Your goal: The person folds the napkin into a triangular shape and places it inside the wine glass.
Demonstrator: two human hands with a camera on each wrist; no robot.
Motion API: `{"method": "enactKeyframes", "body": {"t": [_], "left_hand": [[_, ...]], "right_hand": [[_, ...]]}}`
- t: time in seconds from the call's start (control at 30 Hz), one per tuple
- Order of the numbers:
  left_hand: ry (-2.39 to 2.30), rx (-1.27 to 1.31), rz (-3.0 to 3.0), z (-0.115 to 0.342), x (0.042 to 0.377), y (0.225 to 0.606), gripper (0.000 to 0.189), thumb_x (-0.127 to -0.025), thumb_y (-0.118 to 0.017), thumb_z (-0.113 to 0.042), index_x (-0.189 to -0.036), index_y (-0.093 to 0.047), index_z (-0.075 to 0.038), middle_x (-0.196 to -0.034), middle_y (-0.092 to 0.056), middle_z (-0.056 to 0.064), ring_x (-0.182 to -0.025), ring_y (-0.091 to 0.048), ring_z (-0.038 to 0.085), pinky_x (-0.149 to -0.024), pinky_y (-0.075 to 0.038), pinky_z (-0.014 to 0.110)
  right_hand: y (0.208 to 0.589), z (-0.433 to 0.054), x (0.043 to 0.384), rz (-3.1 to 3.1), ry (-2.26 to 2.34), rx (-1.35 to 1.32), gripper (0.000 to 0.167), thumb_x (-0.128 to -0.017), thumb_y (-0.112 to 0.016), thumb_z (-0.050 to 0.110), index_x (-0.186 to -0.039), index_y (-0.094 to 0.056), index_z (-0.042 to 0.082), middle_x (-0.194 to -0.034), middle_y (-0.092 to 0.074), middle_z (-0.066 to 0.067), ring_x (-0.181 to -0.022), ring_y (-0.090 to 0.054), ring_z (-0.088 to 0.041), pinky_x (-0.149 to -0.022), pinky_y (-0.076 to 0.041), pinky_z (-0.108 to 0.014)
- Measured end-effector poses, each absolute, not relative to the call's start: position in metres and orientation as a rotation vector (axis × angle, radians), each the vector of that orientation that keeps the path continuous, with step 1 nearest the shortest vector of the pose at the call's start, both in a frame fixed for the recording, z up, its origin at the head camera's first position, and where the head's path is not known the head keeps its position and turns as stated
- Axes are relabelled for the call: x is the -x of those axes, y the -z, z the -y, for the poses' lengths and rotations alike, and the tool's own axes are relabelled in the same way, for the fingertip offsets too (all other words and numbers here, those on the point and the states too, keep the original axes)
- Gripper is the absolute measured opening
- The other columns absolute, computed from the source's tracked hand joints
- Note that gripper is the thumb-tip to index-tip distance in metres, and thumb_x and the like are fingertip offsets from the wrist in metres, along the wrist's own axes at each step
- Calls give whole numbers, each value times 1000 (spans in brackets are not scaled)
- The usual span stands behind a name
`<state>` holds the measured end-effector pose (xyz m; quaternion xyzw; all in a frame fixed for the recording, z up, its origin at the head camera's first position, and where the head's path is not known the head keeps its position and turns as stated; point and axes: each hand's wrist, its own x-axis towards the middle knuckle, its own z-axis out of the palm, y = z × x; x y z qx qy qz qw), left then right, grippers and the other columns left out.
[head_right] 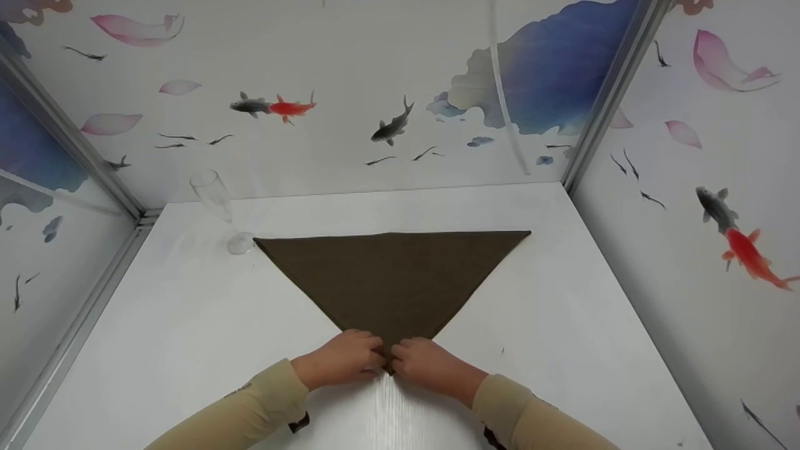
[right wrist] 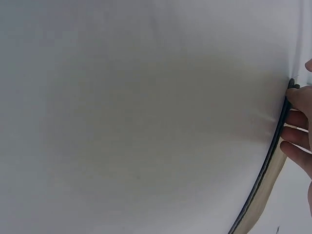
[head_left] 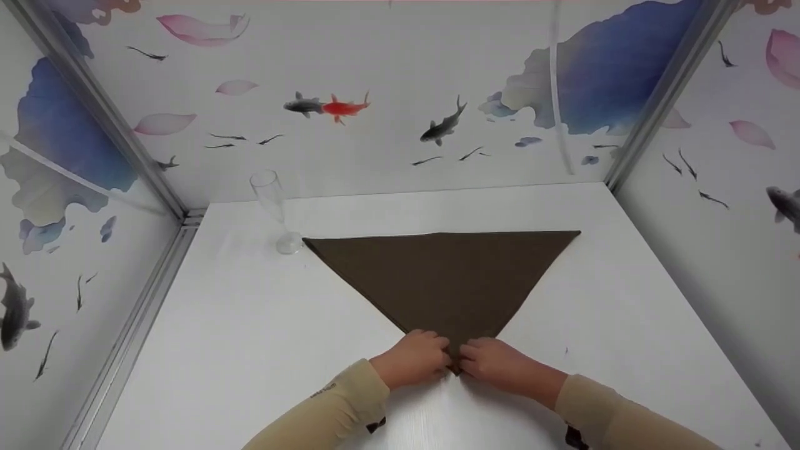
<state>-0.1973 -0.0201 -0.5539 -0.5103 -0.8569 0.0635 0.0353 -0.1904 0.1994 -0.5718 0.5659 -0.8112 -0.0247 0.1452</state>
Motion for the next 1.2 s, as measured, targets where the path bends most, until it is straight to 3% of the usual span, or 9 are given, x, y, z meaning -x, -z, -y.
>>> {"method": "enactKeyframes", "body": {"t": [0.4, 0.67, 0.9, 1.2], "left_hand": [[214, 1391, 2791, 8, 199, 561, 7, -83, -78, -21, -88, -79, -26, -77, -63, -10, -71, -55, 7, -63, -43, 19], [223, 1206, 2857, -3, 198, 567, 4, -86, -76, -21, -84, -74, -24, -75, -62, -9, -70, -54, 8, -62, -44, 21], [85, 1159, 2826, -5, 196, 567, 12, -87, -73, -16, -77, -70, -22, -71, -61, -7, -67, -54, 10, -58, -43, 21], [195, 1221, 2838, -9, 198, 565, 15, -85, -73, -11, -74, -69, -21, -74, -65, -8, -69, -57, 8, -60, -44, 21]], "right_hand": [[576, -197, 194, 2274, -15, -1621, 12, -79, -82, 15, -85, -73, 12, -77, -58, 2, -69, -55, -10, -61, -47, -21], [578, -199, 195, 2404, -326, -1490, 15, -75, -82, 5, -85, -72, 8, -80, -61, 0, -71, -58, -12, -63, -48, -23], [583, -198, 194, 2359, -363, -1461, 19, -78, -81, 8, -94, -71, 11, -89, -62, 1, -77, -60, -11, -66, -50, -22], [577, -201, 192, 2441, -376, -1449, 11, -82, -76, 8, -92, -72, 12, -86, -60, 1, -76, -57, -10, -65, -48, -22]]}}
